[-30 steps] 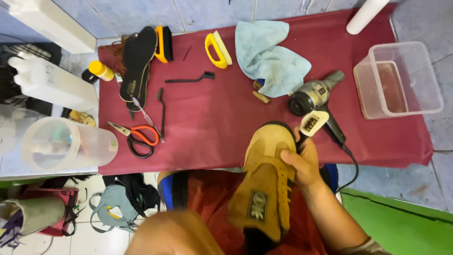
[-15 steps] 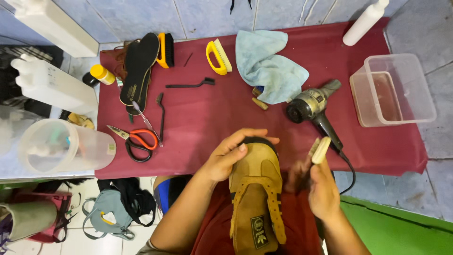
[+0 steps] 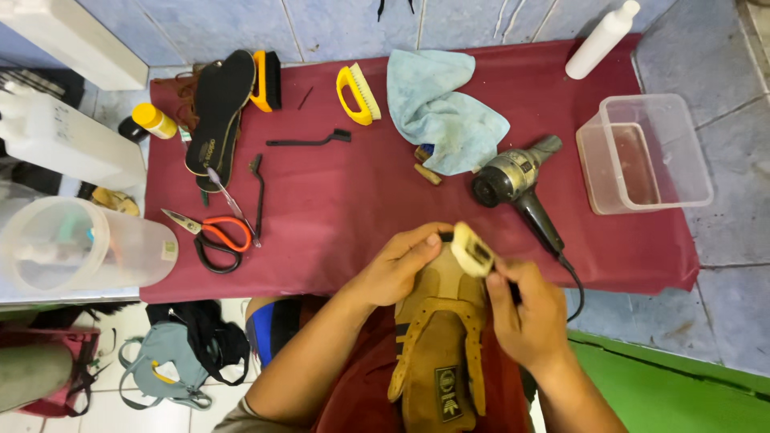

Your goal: The person holds a tan and black sneaker and scrubs its exterior surfaces with a small brush. They rotate the shoe to clean the toe, sides, and heel areas. The person also wipes the shoe with their hand to remove loose debris.

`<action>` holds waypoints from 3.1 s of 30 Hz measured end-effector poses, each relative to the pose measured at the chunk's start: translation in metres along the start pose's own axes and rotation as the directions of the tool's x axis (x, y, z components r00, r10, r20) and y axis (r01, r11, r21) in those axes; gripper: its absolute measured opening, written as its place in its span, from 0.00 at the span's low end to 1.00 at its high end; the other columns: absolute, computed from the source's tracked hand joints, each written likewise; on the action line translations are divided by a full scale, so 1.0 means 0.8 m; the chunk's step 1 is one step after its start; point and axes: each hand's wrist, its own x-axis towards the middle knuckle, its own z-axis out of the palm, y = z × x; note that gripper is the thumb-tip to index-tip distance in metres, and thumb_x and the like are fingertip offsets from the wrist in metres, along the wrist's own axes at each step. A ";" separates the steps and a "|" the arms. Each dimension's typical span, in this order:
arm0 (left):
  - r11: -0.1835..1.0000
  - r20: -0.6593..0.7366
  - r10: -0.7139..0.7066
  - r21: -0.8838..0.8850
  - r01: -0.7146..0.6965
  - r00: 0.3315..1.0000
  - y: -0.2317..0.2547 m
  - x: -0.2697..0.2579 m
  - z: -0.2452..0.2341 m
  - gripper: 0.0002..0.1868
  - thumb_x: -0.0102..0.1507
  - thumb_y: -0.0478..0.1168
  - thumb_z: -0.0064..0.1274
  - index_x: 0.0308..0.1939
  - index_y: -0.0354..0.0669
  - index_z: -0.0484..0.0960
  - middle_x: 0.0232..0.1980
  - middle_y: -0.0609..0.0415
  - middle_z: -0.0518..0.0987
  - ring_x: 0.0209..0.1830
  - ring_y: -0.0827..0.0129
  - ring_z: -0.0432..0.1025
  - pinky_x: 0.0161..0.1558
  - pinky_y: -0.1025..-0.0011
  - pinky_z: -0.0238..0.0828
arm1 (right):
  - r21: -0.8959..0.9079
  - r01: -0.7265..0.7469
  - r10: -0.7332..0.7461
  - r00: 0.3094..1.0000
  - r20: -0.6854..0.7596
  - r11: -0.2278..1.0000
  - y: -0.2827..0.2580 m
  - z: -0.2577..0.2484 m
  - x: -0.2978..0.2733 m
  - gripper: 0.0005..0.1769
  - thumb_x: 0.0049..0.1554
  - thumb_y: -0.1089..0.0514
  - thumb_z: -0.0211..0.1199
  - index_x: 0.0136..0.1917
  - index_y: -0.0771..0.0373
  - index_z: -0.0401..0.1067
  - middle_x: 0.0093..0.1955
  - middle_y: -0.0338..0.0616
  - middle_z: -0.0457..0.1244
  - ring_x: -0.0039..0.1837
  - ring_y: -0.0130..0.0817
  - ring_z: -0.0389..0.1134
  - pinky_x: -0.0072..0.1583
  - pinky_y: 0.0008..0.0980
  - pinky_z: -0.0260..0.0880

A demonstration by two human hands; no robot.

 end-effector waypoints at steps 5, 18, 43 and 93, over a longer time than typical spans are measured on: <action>0.978 -0.022 0.041 0.207 -0.035 0.999 -0.001 -0.002 0.001 0.23 0.74 0.51 0.37 0.60 0.37 0.77 0.48 0.61 0.77 0.44 0.80 0.66 0.48 0.78 0.63 | 0.007 0.186 -0.184 0.977 -0.105 0.983 0.008 -0.008 0.001 0.12 0.63 0.55 0.58 0.51 0.66 0.75 0.46 0.45 0.72 0.40 0.36 0.73 0.42 0.33 0.70; 0.991 -0.016 0.121 0.062 -0.120 0.992 -0.004 0.009 0.010 0.20 0.75 0.45 0.38 0.60 0.36 0.81 0.43 0.47 0.83 0.46 0.68 0.74 0.52 0.63 0.74 | 0.224 0.169 -0.122 0.970 -0.210 0.960 -0.015 -0.022 0.019 0.04 0.57 0.62 0.68 0.41 0.65 0.77 0.38 0.49 0.72 0.45 0.52 0.75 0.45 0.38 0.74; 0.997 -0.033 0.014 0.078 -0.012 0.999 0.006 -0.001 0.008 0.23 0.74 0.51 0.36 0.59 0.38 0.79 0.55 0.48 0.83 0.54 0.68 0.77 0.56 0.72 0.73 | 0.186 -0.002 0.034 0.985 -0.167 0.983 -0.007 0.012 -0.050 0.08 0.60 0.56 0.62 0.46 0.63 0.74 0.44 0.44 0.72 0.41 0.32 0.73 0.44 0.30 0.70; 0.992 -0.078 0.125 0.038 -0.122 0.989 -0.041 -0.009 0.012 0.19 0.69 0.41 0.45 0.51 0.28 0.84 0.31 0.43 0.82 0.31 0.68 0.74 0.33 0.73 0.72 | 0.472 0.107 0.016 0.968 -0.249 0.875 -0.011 0.006 -0.040 0.04 0.55 0.67 0.69 0.41 0.70 0.76 0.36 0.51 0.70 0.39 0.46 0.75 0.43 0.37 0.76</action>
